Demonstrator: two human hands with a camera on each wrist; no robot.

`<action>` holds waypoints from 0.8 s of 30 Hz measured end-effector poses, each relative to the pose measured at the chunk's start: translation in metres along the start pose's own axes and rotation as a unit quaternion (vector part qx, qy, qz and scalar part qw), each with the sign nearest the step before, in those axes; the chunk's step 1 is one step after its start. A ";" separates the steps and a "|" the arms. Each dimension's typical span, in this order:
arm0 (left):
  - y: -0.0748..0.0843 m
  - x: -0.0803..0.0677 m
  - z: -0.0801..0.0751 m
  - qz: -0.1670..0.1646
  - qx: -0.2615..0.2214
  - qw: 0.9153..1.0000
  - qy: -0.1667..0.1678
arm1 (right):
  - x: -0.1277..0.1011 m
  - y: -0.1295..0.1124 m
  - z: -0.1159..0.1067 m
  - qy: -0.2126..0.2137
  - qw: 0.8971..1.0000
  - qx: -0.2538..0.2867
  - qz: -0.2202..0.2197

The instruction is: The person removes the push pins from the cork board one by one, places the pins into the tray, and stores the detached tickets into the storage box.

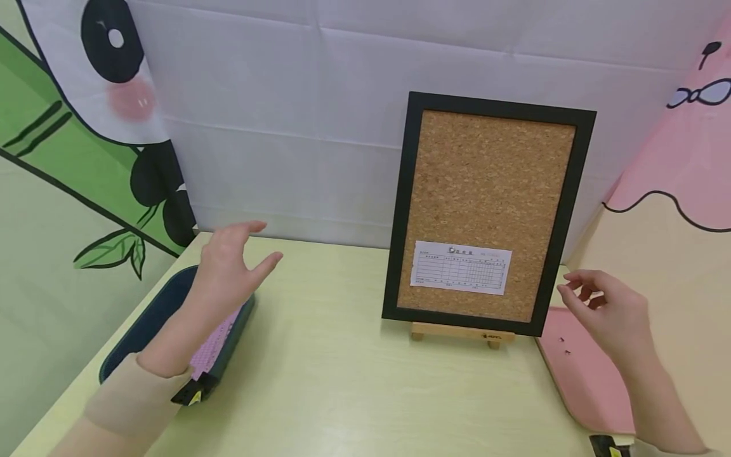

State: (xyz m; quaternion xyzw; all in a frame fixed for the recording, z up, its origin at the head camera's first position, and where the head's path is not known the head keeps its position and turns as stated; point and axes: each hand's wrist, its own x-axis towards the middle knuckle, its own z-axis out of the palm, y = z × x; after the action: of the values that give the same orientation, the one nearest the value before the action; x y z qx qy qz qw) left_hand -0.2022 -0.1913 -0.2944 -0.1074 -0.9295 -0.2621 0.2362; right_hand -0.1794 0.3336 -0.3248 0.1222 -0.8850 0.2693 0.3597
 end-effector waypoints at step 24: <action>0.050 -0.016 0.043 0.060 -0.127 0.989 0.036 | 0.004 -0.047 0.043 0.030 0.998 0.051 -0.006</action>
State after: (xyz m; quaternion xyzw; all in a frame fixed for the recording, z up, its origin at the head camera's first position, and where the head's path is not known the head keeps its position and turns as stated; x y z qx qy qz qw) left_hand -0.1886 -0.1277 -0.3134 -0.1829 -0.8713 -0.3671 0.2693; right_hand -0.1877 0.2710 -0.3290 0.1376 -0.8580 0.3159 0.3810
